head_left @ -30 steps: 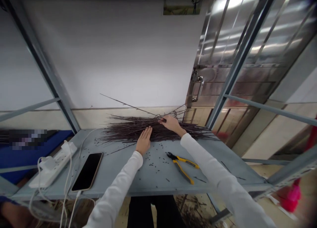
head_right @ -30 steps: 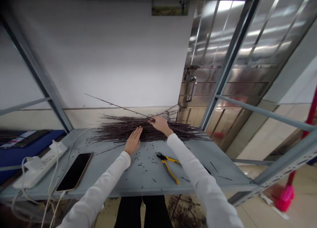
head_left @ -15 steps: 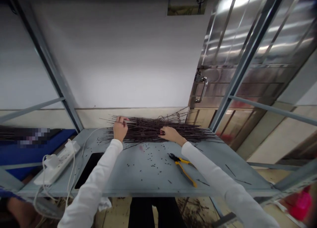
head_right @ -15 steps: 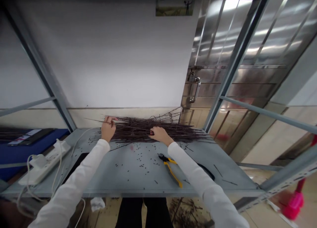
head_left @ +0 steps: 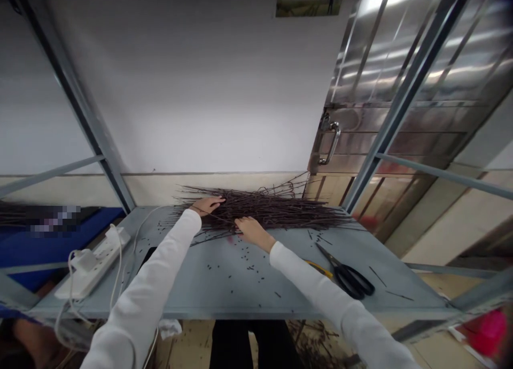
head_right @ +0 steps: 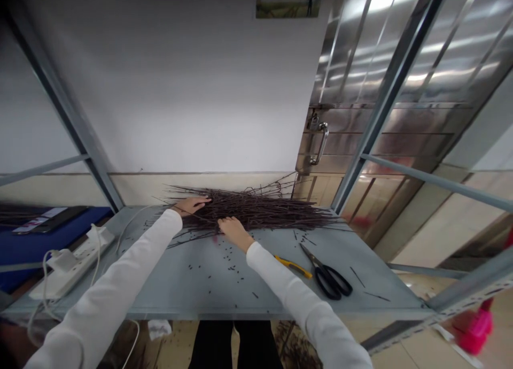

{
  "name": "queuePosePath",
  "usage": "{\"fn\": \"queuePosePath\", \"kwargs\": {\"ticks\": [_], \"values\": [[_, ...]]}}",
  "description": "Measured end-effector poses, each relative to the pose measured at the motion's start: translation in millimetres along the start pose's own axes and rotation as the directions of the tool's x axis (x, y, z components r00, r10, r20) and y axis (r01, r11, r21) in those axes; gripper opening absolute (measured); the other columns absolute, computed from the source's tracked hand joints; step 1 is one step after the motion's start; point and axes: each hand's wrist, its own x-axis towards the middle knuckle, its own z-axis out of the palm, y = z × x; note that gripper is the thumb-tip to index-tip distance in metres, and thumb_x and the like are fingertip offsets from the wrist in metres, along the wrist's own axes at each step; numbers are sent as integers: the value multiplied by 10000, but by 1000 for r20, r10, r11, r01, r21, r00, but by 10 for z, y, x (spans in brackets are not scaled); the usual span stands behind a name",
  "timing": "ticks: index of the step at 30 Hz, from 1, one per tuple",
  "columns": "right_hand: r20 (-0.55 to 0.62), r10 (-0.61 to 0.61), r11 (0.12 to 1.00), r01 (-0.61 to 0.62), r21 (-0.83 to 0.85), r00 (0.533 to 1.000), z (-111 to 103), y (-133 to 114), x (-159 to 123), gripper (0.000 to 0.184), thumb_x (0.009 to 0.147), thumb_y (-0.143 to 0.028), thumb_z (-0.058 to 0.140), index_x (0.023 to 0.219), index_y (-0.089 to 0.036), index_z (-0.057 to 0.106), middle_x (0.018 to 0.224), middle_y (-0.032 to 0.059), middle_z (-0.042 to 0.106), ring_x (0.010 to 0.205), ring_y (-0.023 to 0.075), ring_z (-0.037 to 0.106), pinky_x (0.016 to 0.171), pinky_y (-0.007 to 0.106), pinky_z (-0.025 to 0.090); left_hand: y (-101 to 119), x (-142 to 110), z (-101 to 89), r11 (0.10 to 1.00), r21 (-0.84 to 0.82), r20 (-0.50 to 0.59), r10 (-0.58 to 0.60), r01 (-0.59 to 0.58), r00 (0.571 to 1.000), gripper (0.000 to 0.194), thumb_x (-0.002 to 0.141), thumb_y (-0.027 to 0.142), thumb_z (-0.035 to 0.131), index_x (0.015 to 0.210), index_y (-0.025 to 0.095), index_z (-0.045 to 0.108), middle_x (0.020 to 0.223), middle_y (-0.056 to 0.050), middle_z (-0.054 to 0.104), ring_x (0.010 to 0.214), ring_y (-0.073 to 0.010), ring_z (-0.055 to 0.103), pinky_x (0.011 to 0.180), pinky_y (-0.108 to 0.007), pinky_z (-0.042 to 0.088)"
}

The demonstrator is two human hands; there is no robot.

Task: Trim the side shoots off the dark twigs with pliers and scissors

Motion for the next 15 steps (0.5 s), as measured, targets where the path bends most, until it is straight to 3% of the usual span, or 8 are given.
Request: {"fn": "queuePosePath", "kwargs": {"ticks": [4,9,15], "values": [[-4,58,993,-57,102,998,-78,111,-55,157,842,-122,542,984,-182,517,899,56,688,787,167,652,639,222,390,-156,-102,-35,998,-54,-4,9,-10,1000,532,903,503,325,1308,235,542,1421,-16,483,1297,-187,444,1085,-304,292],[-34,55,978,-47,204,998,-244,252,-13,143,832,-128,547,951,-188,498,880,51,665,734,147,619,606,216,345,-315,-426,-25,993,-102,-23,-56,53,998,660,875,623,279,1273,193,583,1412,-67,493,1281,-246,464,1079,-344,311],[-65,28,963,-9,271,998,-221,231,-20,139,776,-84,539,831,-197,479,763,27,603,654,143,554,573,221,291,-445,-684,39,981,-152,28,-117,120,993,698,850,679,263,1335,248,522,1416,-39,482,1287,-264,456,1081,-362,310]]}}
